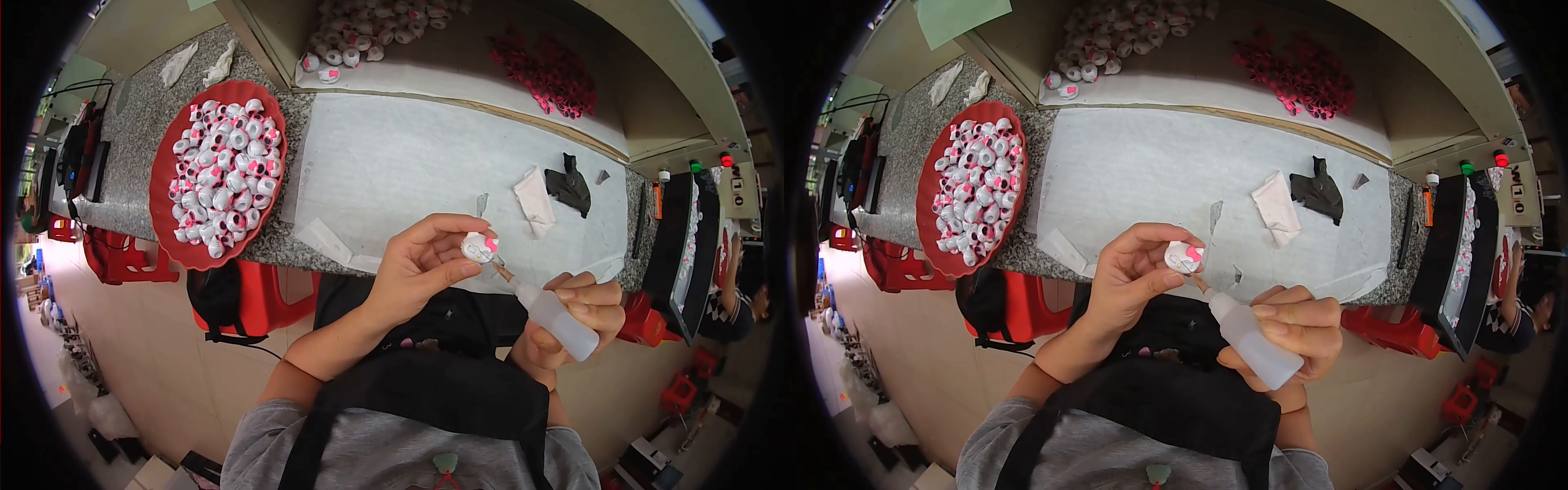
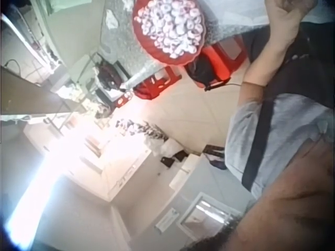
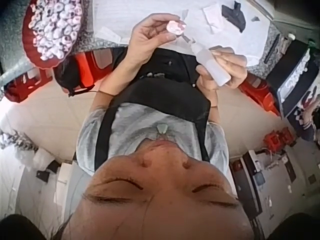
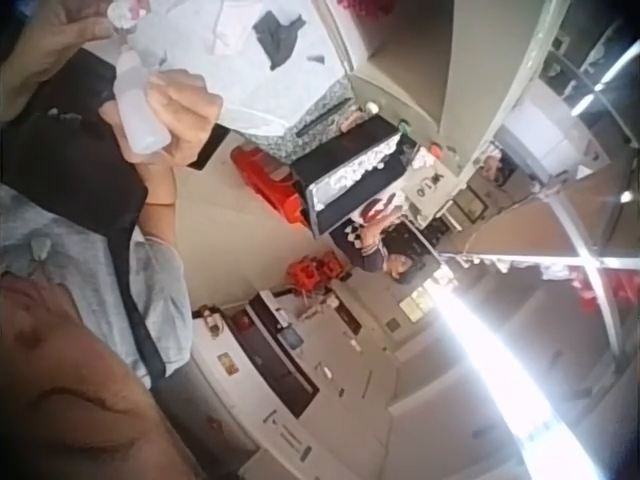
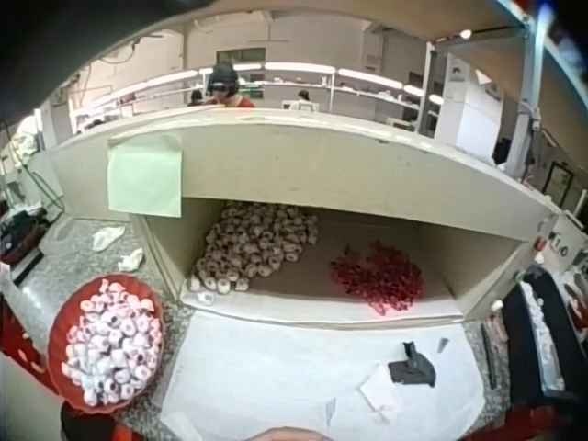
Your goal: Applying glue or coating to small plastic toy components and wiping them before sorting.
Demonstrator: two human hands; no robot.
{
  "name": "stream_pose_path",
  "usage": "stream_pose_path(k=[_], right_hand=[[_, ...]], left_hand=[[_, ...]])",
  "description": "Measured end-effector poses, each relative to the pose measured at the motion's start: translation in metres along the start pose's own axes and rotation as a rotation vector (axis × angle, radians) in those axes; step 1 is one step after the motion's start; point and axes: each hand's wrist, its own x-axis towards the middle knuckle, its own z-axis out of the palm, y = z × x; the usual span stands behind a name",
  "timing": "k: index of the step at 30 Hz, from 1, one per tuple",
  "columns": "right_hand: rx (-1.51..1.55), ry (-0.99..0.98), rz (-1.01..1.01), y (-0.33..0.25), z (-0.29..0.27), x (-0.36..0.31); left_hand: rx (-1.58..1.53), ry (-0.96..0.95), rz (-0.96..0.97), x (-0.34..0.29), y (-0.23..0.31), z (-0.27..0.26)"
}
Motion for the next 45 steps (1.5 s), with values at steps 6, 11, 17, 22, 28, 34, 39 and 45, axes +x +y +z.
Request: stream_pose_path(k=[6,11,17,22,28,34,39,45], right_hand=[[-0.015,-0.015,-0.013,0.002,0.001,-0.001],[0.010,-0.028,0.001,0.000,0.001,-0.001],[-0.005,-0.027,0.026,0.003,-0.002,-0.004],[-0.023,-0.043,0.025,0.005,-0.003,-0.001],[-0.029,-0.050,0.031,0.009,-0.007,0.002],[0.133,-0.017,0.457,0.045,-0.011,0.035],[-0.103,-0.299,0.570,0.110,-0.015,0.083],[-0.943,-0.489,0.140,0.198,-0.013,0.138]], left_hand=[[0.215,-0.020,0.158,0.001,-0.002,0.002],[0.412,-0.022,0.221,-0.001,-0.003,0.001],[0.503,0.007,0.246,0.001,-0.003,-0.001],[0.492,0.017,0.251,0.003,-0.002,0.000],[0.417,0.102,0.242,0.003,0.003,-0.004],[0.238,0.401,0.434,0.007,0.031,-0.036],[0.228,0.399,0.510,-0.001,0.040,-0.040],[0.235,0.377,0.451,-0.001,0.037,-0.041]])
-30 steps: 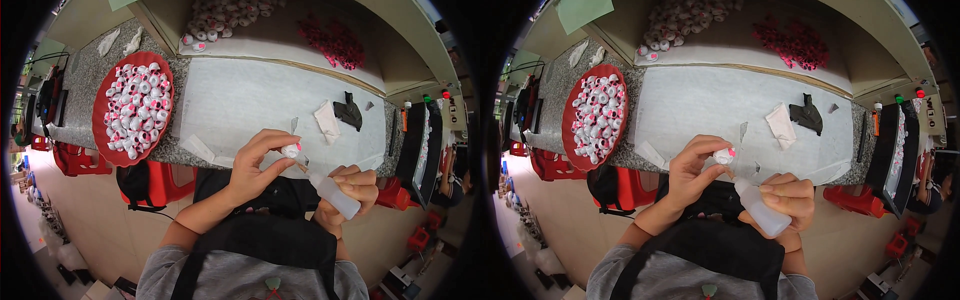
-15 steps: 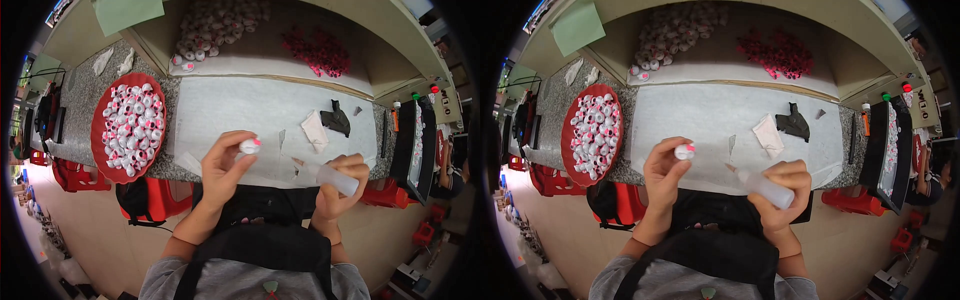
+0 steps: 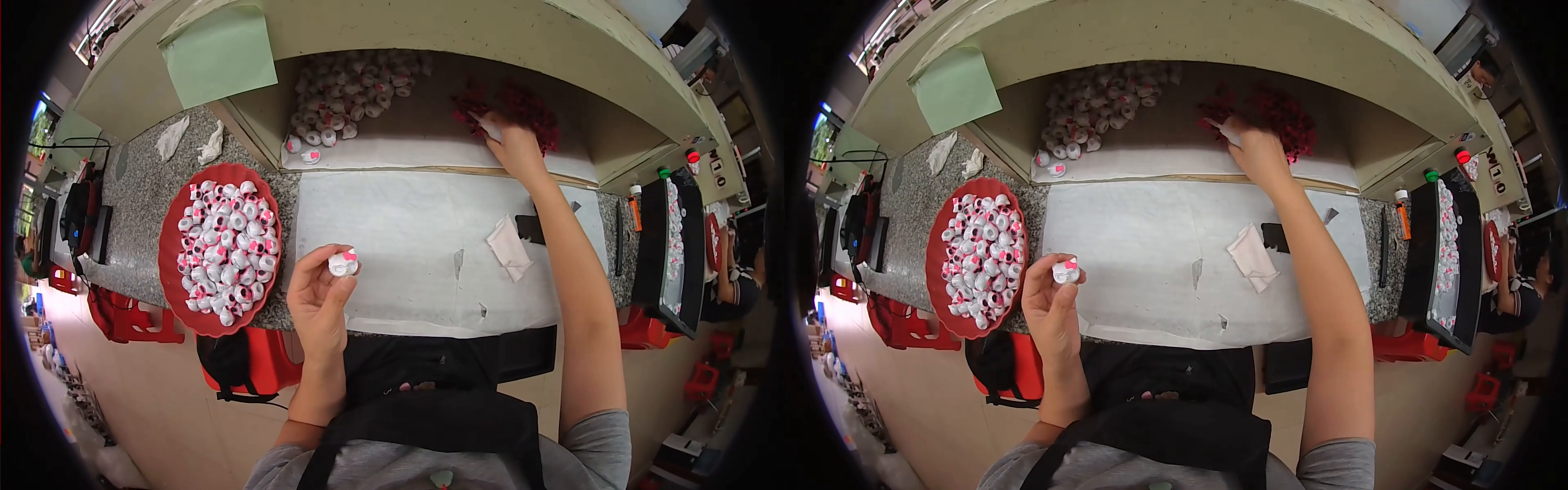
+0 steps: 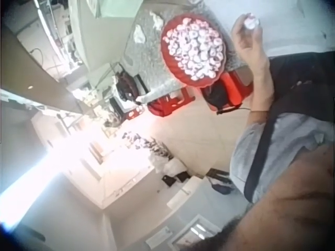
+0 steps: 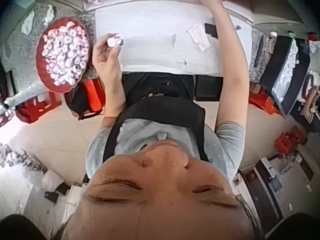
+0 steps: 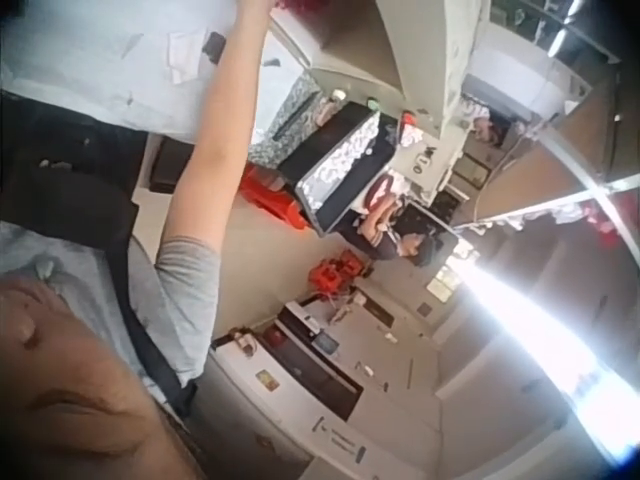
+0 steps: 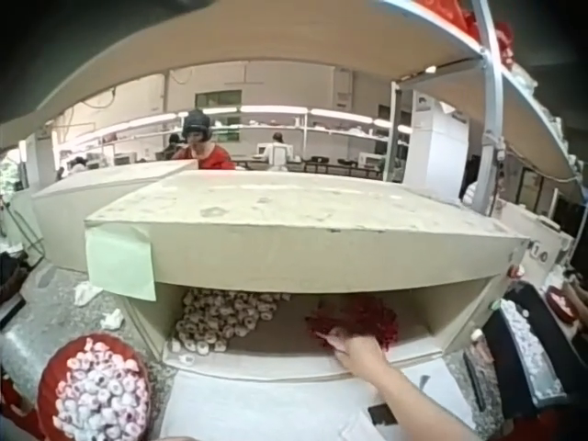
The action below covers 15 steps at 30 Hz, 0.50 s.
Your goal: Applying glue or coating to small plastic toy components and wiping them before sorting.
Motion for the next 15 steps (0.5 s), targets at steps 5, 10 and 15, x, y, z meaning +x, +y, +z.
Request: stream_pose_path(k=[5,10,15], right_hand=[[-0.129,-0.045,-0.375,0.008,0.009,0.015],[0.016,0.017,-0.218,0.005,0.008,0.011],[0.136,0.118,0.020,-0.004,0.001,-0.001]], left_hand=[[0.016,-0.005,0.019,0.001,-0.001,-0.005],[-0.047,-0.011,-0.053,-0.004,-0.002,0.003],[-0.048,-0.086,-0.185,-0.012,-0.011,0.021]])
